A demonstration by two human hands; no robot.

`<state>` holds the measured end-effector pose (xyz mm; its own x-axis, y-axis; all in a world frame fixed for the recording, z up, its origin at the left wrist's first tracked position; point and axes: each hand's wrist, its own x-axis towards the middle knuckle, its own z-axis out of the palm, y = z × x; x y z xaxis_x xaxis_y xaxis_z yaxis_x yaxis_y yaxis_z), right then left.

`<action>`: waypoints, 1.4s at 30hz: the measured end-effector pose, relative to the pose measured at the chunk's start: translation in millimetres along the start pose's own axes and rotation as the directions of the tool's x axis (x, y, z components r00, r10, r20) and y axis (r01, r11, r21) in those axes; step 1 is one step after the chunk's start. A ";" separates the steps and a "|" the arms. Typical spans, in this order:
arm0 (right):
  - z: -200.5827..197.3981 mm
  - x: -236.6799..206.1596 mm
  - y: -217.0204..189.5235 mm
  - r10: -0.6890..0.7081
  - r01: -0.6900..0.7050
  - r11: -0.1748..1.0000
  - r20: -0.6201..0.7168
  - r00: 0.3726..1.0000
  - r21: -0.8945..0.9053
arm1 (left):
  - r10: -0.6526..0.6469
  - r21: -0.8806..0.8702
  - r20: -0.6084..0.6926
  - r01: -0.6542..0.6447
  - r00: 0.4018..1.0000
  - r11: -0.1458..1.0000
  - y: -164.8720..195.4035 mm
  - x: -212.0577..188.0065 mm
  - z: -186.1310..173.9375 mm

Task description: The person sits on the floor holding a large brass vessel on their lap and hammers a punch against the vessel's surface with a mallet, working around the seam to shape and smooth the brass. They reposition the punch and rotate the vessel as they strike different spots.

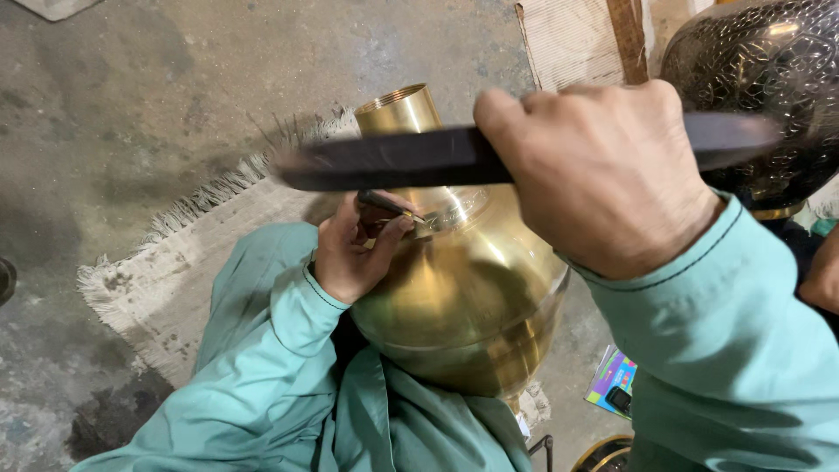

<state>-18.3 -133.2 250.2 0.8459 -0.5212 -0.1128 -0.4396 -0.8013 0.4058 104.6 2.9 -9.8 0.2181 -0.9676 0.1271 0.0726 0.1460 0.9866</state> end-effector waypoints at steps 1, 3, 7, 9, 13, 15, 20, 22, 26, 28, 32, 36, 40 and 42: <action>0.6 -0.4 1.2 -0.014 0.014 1.000 0.000 1.000 -0.025 | -0.001 -0.021 0.006 0.002 1.000 1.000 0.1 2.3 0.2; 1.3 -1.8 3.1 -0.038 0.038 0.997 0.008 0.999 -0.068 | 0.004 -0.022 0.025 -0.003 1.000 1.000 2.7 4.7 -0.3; 4.8 -2.7 5.9 0.038 -0.037 0.999 0.079 0.996 -0.005 | -0.036 0.036 0.036 0.035 0.999 0.999 8.6 13.0 0.3; 6.1 -5.5 7.6 0.018 -0.016 0.997 0.023 1.000 -0.076 | -0.028 0.058 0.061 0.025 0.998 0.998 11.1 17.3 -2.1; 13.1 -11.4 16.8 0.121 -0.121 0.993 0.174 0.977 -0.006 | 0.051 0.152 0.148 -0.074 0.988 0.986 13.9 26.4 -7.3; 16.3 -21.1 21.2 0.116 -0.115 0.993 0.133 0.984 -0.022 | 0.082 0.199 0.198 -0.122 0.977 0.972 14.2 34.1 -9.8; 34.4 -41.5 36.5 0.176 -0.194 0.977 0.167 0.970 0.094 | 0.154 0.265 0.314 -0.242 0.937 0.933 18.3 50.7 -11.3; 41.3 -51.9 39.9 0.207 -0.227 0.961 0.133 0.969 0.158 | 0.201 0.179 0.358 -0.279 0.912 0.944 20.8 56.5 -10.6; 55.4 -69.8 37.7 0.229 -0.219 0.936 -0.004 0.973 0.277 | 0.129 0.179 0.410 -0.219 0.903 0.959 27.7 61.6 -10.0; 59.8 -80.3 34.0 0.282 -0.259 0.899 -0.012 0.959 0.352 | 0.178 0.191 0.438 -0.285 0.881 0.939 30.9 65.9 -8.7; 72.8 -97.9 25.2 0.419 -0.426 0.835 0.100 0.902 0.349 | 0.252 0.127 0.482 -0.352 0.839 0.927 39.0 73.5 -3.5; 93.1 -116.6 21.6 0.573 -0.376 0.455 0.059 0.818 0.807 | 0.259 0.114 0.603 -0.402 0.755 0.908 47.2 83.3 -2.3; 122.4 -138.3 6.4 0.520 -0.364 0.722 -0.115 0.846 0.588 | 0.061 0.208 0.739 -0.313 0.671 0.927 51.9 94.1 0.4; 135.1 -150.8 1.9 0.620 -0.368 0.431 0.025 0.784 0.824 | 0.035 0.195 0.786 -0.300 0.618 0.934 54.1 97.9 1.4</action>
<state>-187.5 -95.8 145.5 0.3826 -0.9132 0.1403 -0.7491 -0.3955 -0.5314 128.5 -84.1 56.1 -0.6275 -0.7544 0.1928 -0.1875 0.3867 0.9030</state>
